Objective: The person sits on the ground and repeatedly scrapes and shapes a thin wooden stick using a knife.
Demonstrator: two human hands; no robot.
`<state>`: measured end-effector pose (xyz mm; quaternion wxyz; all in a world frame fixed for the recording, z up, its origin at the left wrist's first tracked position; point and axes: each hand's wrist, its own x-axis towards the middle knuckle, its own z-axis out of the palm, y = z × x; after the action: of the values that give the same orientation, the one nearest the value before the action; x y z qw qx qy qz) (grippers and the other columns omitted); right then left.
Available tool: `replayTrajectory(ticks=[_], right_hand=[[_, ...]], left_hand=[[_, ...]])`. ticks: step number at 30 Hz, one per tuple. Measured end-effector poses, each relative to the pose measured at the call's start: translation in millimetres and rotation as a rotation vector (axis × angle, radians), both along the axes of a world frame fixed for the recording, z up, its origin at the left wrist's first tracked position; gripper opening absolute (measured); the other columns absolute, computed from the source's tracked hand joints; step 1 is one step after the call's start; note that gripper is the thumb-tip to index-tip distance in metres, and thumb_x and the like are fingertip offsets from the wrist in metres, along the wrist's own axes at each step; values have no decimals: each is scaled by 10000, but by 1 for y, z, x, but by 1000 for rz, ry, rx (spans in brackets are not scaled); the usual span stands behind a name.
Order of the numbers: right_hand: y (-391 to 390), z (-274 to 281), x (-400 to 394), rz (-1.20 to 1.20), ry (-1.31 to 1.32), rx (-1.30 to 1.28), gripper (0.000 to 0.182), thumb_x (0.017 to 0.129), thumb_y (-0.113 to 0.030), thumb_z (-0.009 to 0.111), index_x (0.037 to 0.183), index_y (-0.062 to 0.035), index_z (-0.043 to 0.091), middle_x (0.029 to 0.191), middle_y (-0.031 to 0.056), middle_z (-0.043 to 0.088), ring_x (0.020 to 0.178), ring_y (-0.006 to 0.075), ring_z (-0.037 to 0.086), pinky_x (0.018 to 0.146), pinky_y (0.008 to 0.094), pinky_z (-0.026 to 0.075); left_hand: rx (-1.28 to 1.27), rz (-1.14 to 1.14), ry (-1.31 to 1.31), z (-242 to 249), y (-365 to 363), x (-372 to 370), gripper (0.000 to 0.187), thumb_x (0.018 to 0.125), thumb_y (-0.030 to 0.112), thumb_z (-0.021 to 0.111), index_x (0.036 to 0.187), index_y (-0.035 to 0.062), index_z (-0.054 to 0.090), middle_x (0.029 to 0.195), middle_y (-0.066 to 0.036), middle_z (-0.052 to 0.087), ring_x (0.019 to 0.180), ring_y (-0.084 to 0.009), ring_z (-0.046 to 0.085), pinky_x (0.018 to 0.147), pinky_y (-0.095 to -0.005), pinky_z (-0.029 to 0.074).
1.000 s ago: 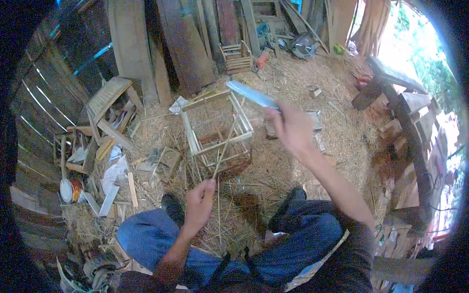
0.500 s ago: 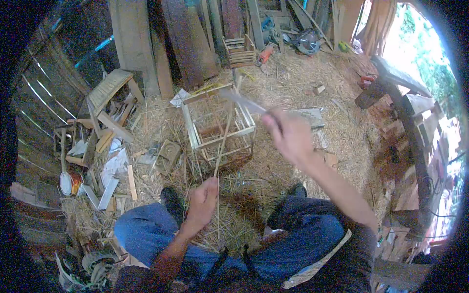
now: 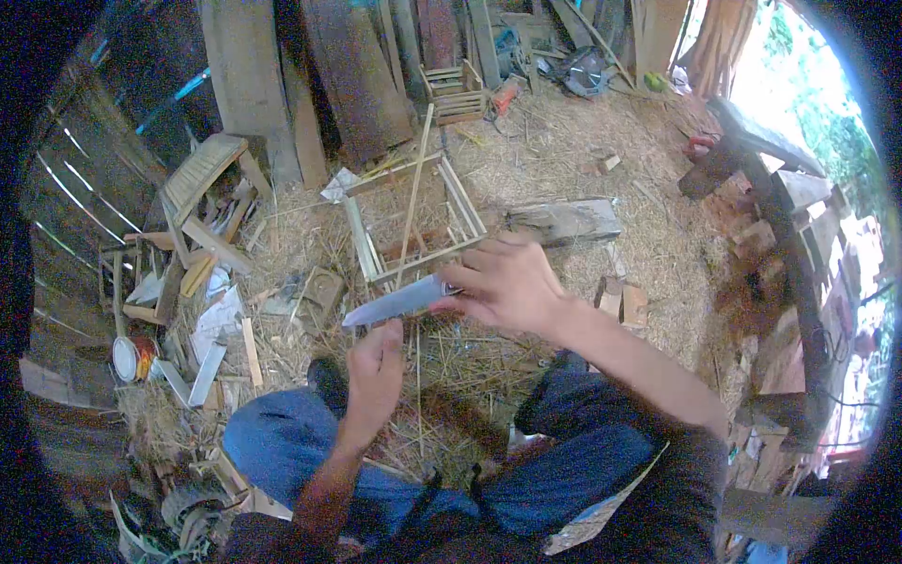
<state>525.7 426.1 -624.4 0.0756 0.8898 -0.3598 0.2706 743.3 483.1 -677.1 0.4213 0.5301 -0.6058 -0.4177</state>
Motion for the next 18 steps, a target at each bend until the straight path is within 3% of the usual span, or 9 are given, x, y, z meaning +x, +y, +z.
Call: replayTrajectory(ticks=[4, 7, 10, 14, 15, 18], right_hand=[[-12, -1, -16, -233, -81, 126, 247, 840, -362, 705, 923, -137, 647, 673, 91, 601, 614, 282, 617, 570, 425, 470], [-21, 24, -41, -693, -215, 203, 214, 878, -323, 673, 942, -121, 648, 659, 139, 614, 583, 332, 622, 546, 454, 468], [-13, 13, -33, -545, -237, 171, 225, 900, -337, 652, 940, -116, 650, 643, 132, 611, 566, 332, 617, 540, 447, 466], [1, 2, -8, -72, 10, 148, 289, 897, -393, 654, 940, -107, 647, 672, 123, 630, 601, 307, 635, 548, 433, 472], [1, 4, -8, -95, 92, 94, 298, 889, -406, 659, 905, -108, 645, 658, 119, 612, 603, 309, 629, 550, 428, 475], [-19, 9, -36, -436, -192, 155, 295, 886, -414, 663, 874, -120, 651, 653, 114, 611, 595, 300, 630, 544, 424, 479]], left_hand=[[-10, -53, -33, 4, 2, -1, 367, 1040, 288, 485, 874, -29, 569, 581, -143, 432, 515, -160, 390, 499, -369, 370], [60, -126, -60, 1, 10, -1, 361, 1033, 306, 501, 893, -19, 576, 591, -90, 424, 557, -116, 389, 517, -341, 378], [83, -121, -62, 2, 6, 3, 365, 1037, 288, 494, 852, -21, 551, 558, -121, 402, 501, -153, 374, 490, -376, 361], [27, -105, -42, -7, 2, 7, 382, 1037, 292, 495, 831, -27, 541, 563, -122, 398, 505, -157, 381, 499, -373, 367], [25, -99, -40, -7, 4, 6, 387, 1037, 291, 491, 823, -27, 537, 565, -128, 403, 503, -167, 380, 503, -375, 369], [6, -103, -64, -8, 9, 7, 377, 1034, 270, 492, 805, -26, 531, 575, -153, 418, 497, -214, 374, 509, -379, 373]])
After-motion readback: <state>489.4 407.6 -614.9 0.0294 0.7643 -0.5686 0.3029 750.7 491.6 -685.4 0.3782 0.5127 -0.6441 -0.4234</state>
